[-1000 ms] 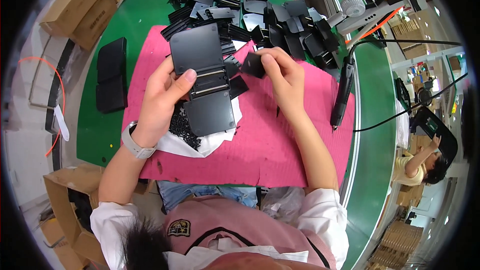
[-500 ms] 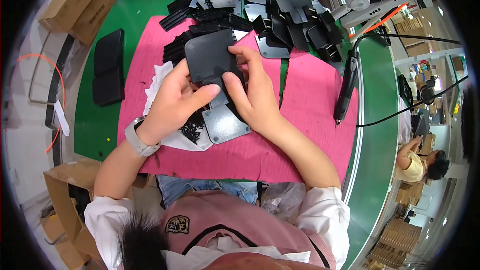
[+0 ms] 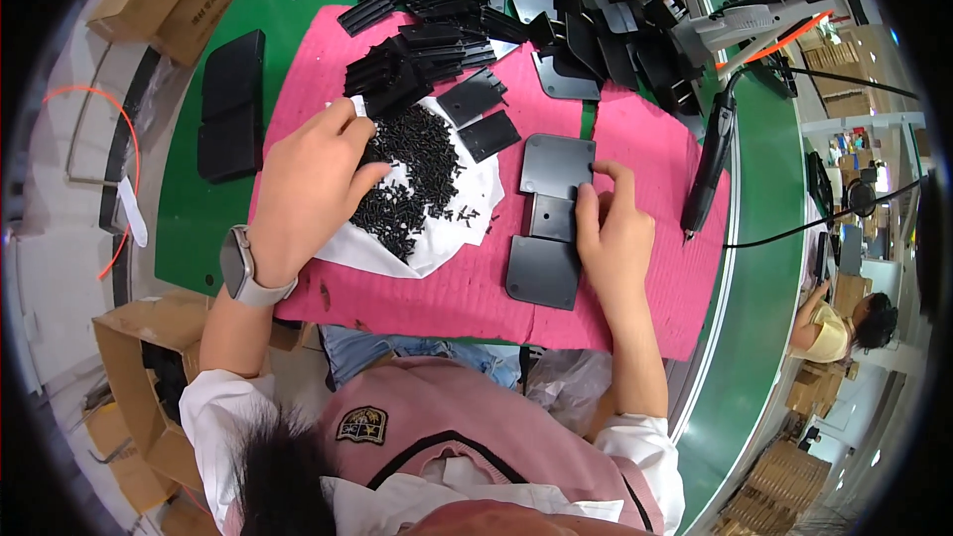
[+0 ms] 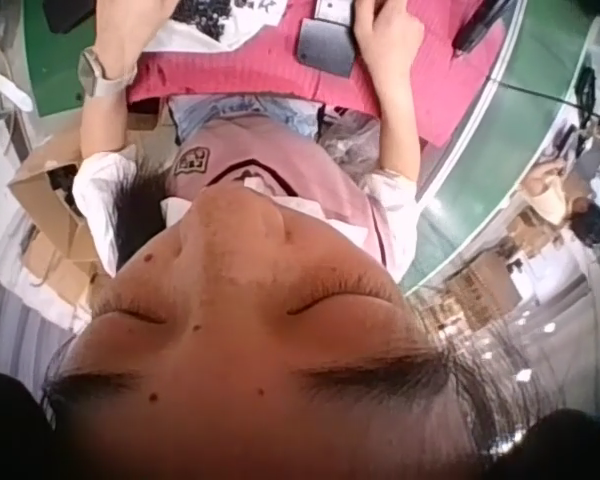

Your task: Assembling small plastic components by inserting screws using an electric screwdriver.

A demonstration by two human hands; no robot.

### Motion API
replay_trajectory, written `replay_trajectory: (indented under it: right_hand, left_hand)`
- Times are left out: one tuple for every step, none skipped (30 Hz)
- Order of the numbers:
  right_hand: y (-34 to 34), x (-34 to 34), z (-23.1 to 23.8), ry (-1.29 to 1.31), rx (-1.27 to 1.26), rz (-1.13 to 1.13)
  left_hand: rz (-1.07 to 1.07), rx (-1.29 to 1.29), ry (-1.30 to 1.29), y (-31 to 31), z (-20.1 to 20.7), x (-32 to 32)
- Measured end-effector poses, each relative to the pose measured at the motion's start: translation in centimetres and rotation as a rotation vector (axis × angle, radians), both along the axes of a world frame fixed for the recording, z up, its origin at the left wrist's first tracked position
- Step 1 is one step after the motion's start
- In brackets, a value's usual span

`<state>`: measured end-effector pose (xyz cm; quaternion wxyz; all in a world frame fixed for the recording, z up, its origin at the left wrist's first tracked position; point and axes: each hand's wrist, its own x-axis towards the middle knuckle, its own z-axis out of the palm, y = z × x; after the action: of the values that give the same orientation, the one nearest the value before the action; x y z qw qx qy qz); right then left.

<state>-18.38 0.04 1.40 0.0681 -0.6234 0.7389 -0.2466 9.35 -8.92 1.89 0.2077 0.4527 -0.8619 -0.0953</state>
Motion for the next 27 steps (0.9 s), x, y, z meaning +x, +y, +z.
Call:
replay_trajectory:
  right_hand:
    - [-0.1,0.0,-0.2,0.092,-0.035,0.01]
    - [-0.1,-0.1,-0.1,0.093,-0.035,0.002]
    - [0.0,-0.3,0.1,0.1,-0.035,0.01]
    - [0.1,-0.5,0.4,0.107,-0.036,0.024]
    - [0.2,-0.8,0.6,0.059,-0.054,0.002]
    - [0.4,-1.5,0.9,0.036,-0.069,-0.039]
    - [0.8,-2.5,1.2,0.022,-0.109,-0.097]
    - [1.2,-3.7,1.6,0.007,-0.147,-0.156]
    - [1.5,-5.1,2.0,0.109,-0.182,-0.254]
    - [2.0,-6.6,2.2,0.209,-0.212,-0.357]
    - [2.4,-8.3,2.6,0.372,-0.211,-0.455]
    - [2.8,-9.9,2.8,0.537,-0.209,-0.549]
    - [3.3,-11.7,2.7,0.621,-0.113,-0.624]
    - [3.6,-13.2,2.2,0.628,-0.11,-0.629]
    - [3.7,-14.7,1.6,0.682,0.007,-0.653]
    - [3.9,-15.7,1.0,0.737,0.132,-0.687]
    - [3.2,-15.5,1.8,0.492,0.313,-0.76]
    - [3.2,-17.1,0.8,0.389,0.264,-0.681]
    - [2.7,-17.4,0.3,0.347,0.154,-0.642]
    - [2.0,-16.2,0.7,0.223,0.127,-0.649]
    - [1.2,-15.3,0.9,0.266,0.133,-0.608]
    - [0.9,-15.2,0.5,0.312,0.133,-0.564]
    - [0.5,-15.4,0.0,0.417,0.157,-0.562]
    - [0.4,-15.5,-0.1,0.471,0.171,-0.546]
    - [0.1,-15.5,0.4,0.359,0.232,-0.548]
    - [-0.1,-15.5,0.8,0.247,0.289,-0.547]
    - [0.0,-15.8,1.0,0.247,0.281,-0.56]
  left_hand:
    - [-0.008,-0.001,0.0,0.1,-0.1,-0.3]
    - [-0.011,0.003,-0.004,0.2,-0.1,-0.5]
    - [-0.014,0.008,-0.007,0.3,-0.2,-0.7]
    - [-0.015,0.007,-0.005,0.3,-0.2,-0.7]
    - [-0.009,0.002,0.042,0.3,-0.2,-0.6]
    - [-0.002,-0.001,0.089,0.3,-0.3,-0.5]
    - [-0.007,0.001,0.095,0.2,-0.4,-0.5]
    - [0.006,-0.019,0.159,0.1,-0.5,-0.3]
    - [0.02,-0.037,0.223,-0.1,-0.6,-0.2]
    - [0.012,-0.028,0.225,-0.2,-0.7,-0.1]
    - [0.025,-0.017,0.255,-0.4,-0.7,-0.1]
    - [0.038,-0.006,0.284,-0.5,-0.7,0.0]
    - [0.033,0.009,0.285,-0.6,-0.7,-0.1]
    - [0.027,0.013,0.292,-0.6,-0.5,0.0]
    - [0.032,0.027,0.292,-0.5,-0.3,0.0]
    - [0.024,0.044,0.294,-0.6,-0.5,-0.4]
    - [0.019,0.049,0.312,-0.5,-0.3,-0.6]
    - [0.001,0.049,0.322,-0.3,-0.2,-0.7]
    - [0.014,0.043,0.339,-0.2,-0.1,-0.7]
    - [0.027,0.037,0.357,-0.2,-0.2,-0.8]
    - [0.019,0.028,0.346,-0.2,-0.2,-0.7]
    - [0.011,0.023,0.35,-0.1,-0.3,-0.7]
    - [0.003,0.025,0.36,-0.1,-0.3,-0.7]
    - [-0.005,0.028,0.369,-0.1,-0.2,-0.8]
    - [-0.02,0.021,0.373,0.0,-0.2,-0.8]
    - [-0.02,0.008,0.385,0.0,-0.2,-0.8]
    - [-0.019,-0.005,0.396,0.0,-0.3,-0.7]
